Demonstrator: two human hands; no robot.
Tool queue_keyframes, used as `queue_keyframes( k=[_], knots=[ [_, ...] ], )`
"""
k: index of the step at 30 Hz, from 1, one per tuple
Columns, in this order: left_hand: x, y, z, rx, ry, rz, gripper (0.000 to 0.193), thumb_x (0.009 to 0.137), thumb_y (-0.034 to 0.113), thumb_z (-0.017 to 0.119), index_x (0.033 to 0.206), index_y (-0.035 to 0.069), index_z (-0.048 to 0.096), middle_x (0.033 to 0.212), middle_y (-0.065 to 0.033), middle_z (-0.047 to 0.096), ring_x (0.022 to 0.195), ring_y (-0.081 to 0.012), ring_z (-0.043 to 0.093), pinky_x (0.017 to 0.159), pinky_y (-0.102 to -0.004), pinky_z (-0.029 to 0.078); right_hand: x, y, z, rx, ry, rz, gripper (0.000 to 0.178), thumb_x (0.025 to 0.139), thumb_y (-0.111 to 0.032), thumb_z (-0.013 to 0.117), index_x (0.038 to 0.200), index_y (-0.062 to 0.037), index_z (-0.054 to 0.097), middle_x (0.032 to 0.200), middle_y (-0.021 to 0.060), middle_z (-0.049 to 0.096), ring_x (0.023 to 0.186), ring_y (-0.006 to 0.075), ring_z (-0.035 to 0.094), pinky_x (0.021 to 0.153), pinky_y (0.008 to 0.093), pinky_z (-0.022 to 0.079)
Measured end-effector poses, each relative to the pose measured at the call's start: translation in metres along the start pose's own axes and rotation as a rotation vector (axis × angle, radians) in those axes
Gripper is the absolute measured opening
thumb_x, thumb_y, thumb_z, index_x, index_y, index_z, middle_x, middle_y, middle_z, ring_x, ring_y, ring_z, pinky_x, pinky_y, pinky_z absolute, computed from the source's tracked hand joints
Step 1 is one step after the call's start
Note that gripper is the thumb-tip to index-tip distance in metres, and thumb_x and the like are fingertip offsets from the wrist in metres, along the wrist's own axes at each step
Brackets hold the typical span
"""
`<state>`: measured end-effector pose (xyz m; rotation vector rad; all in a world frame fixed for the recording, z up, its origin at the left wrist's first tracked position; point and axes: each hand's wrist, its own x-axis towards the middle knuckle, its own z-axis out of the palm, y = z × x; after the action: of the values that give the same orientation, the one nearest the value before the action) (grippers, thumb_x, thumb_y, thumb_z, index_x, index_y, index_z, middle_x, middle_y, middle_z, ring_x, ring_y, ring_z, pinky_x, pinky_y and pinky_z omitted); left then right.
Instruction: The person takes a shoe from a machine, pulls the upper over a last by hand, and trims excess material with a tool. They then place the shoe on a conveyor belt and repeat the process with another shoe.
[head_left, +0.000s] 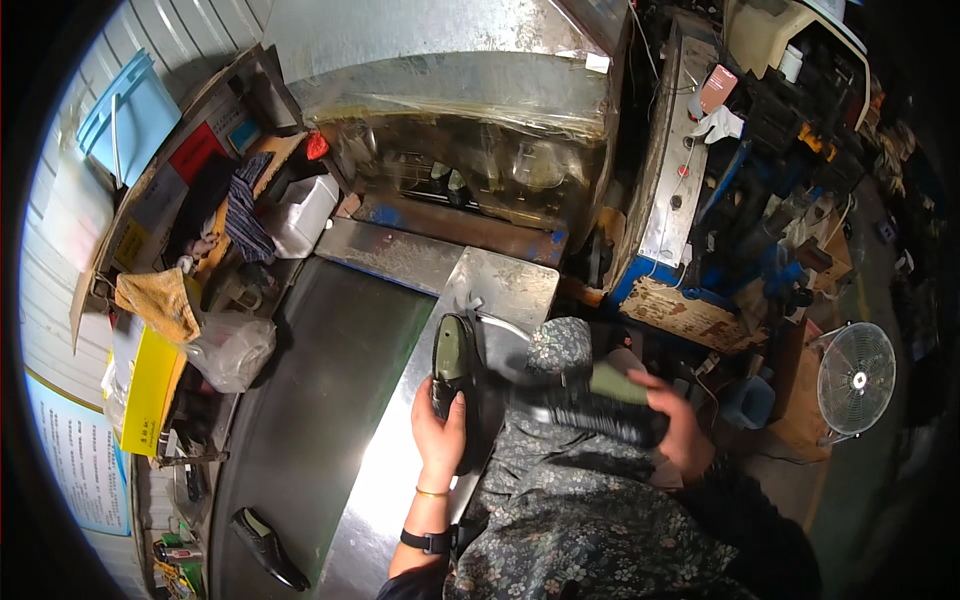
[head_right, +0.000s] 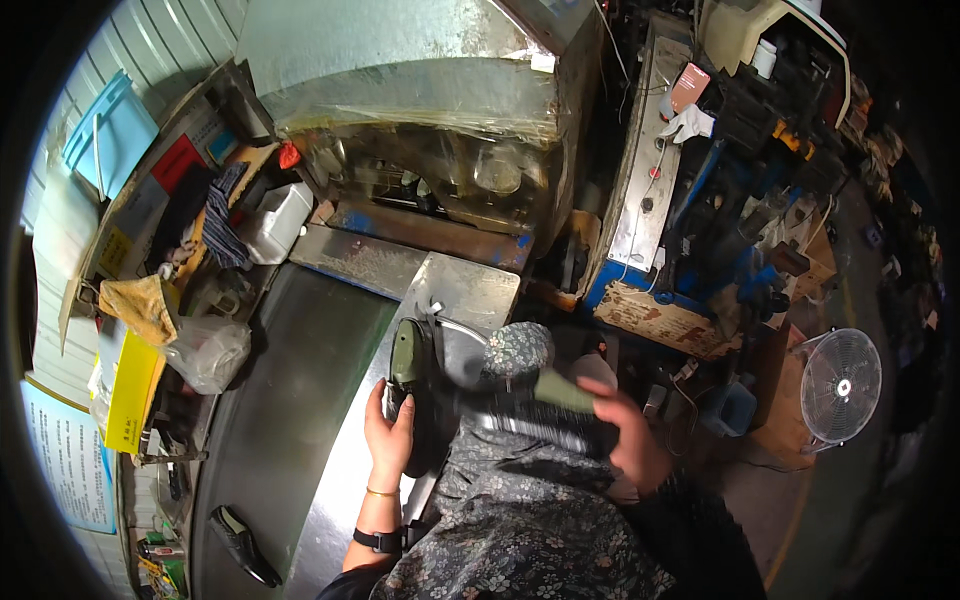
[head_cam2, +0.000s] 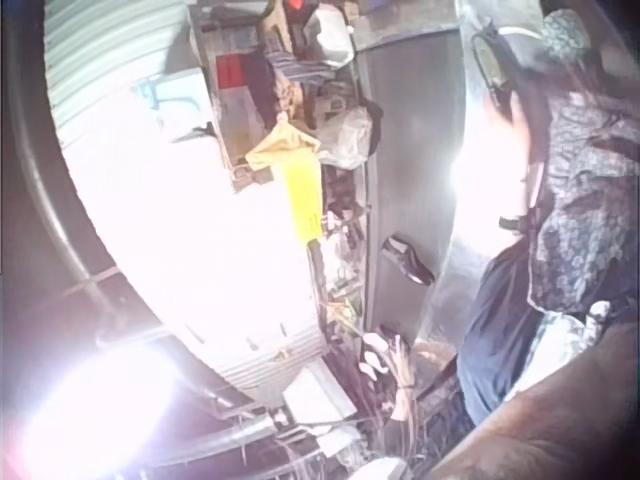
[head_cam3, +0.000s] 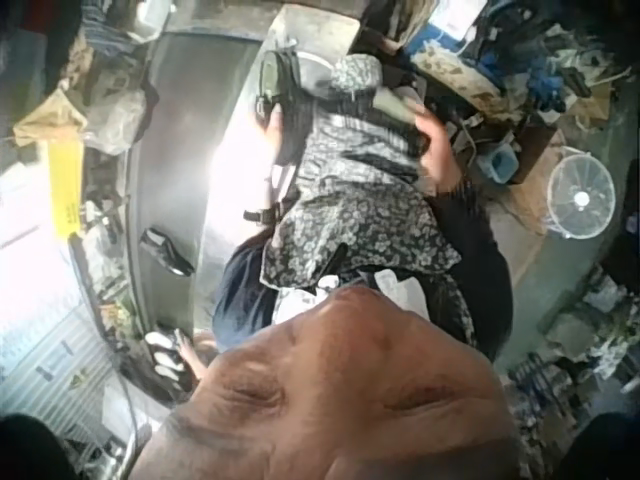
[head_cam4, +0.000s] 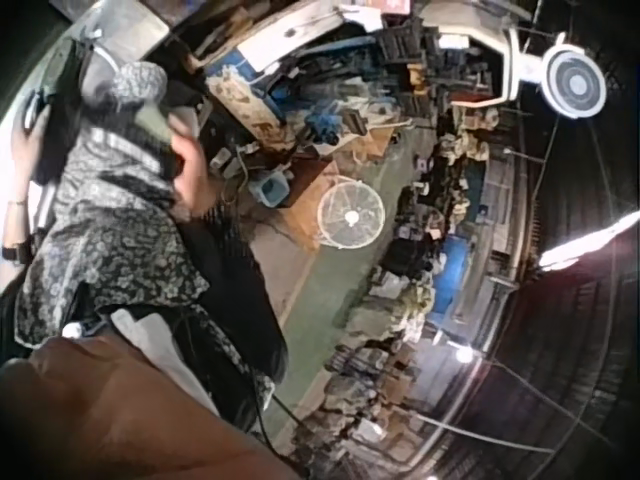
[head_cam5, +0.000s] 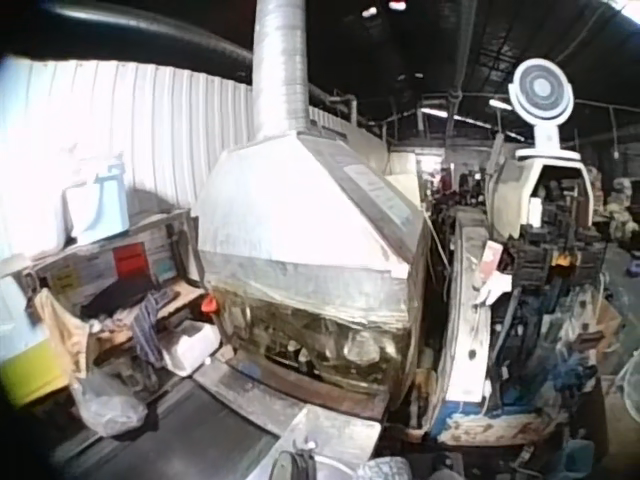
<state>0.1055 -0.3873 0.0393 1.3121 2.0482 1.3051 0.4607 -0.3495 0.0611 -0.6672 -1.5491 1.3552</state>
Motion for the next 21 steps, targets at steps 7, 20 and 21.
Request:
queue_keyframes(
  k=[7, 20, 21],
  knots=[
    [0.034, -0.028, 0.020, 0.220, -0.156, -0.081, 0.091, 0.071, 0.036, 0.084, 0.142, 0.001, 0.037, 0.127, -0.0282, 0.058, 0.116, -0.0397, 0.059, 0.098, -0.0431, 0.047, 0.249, 0.080, 0.052, 0.133, 0.364, 0.165, 0.073, 0.086, -0.015, 0.075, 0.146, 0.0038, 0.037, 0.137, 0.0173, 0.055, 0.121, 0.0228, 0.055, 0.101, 0.0321, 0.045],
    [-0.013, 0.099, 0.059, -1.023, -0.702, -0.192, 0.075, 0.094, 0.013, 0.066, 0.154, 0.009, 0.021, 0.147, -0.0147, 0.042, 0.134, -0.0249, 0.043, 0.111, -0.0385, 0.035, 0.062, -0.052, 0.028, 0.819, 0.168, 0.530, 0.076, 0.085, -0.009, 0.061, 0.154, -0.0159, 0.031, 0.133, 0.0102, 0.055, 0.095, 0.0179, 0.064, 0.079, 0.0368, 0.058],
    [-0.018, 0.102, 0.061, -0.965, -0.814, -0.034, 0.084, 0.092, 0.007, 0.067, 0.156, 0.007, 0.014, 0.153, -0.0183, 0.036, 0.139, -0.0260, 0.039, 0.112, -0.0382, 0.034, 0.051, -0.073, -0.001, 0.563, 0.192, 0.379, 0.075, 0.085, -0.007, 0.060, 0.154, -0.0139, 0.032, 0.134, 0.0104, 0.054, 0.098, 0.0163, 0.063, 0.086, 0.0299, 0.054]
  ],
)
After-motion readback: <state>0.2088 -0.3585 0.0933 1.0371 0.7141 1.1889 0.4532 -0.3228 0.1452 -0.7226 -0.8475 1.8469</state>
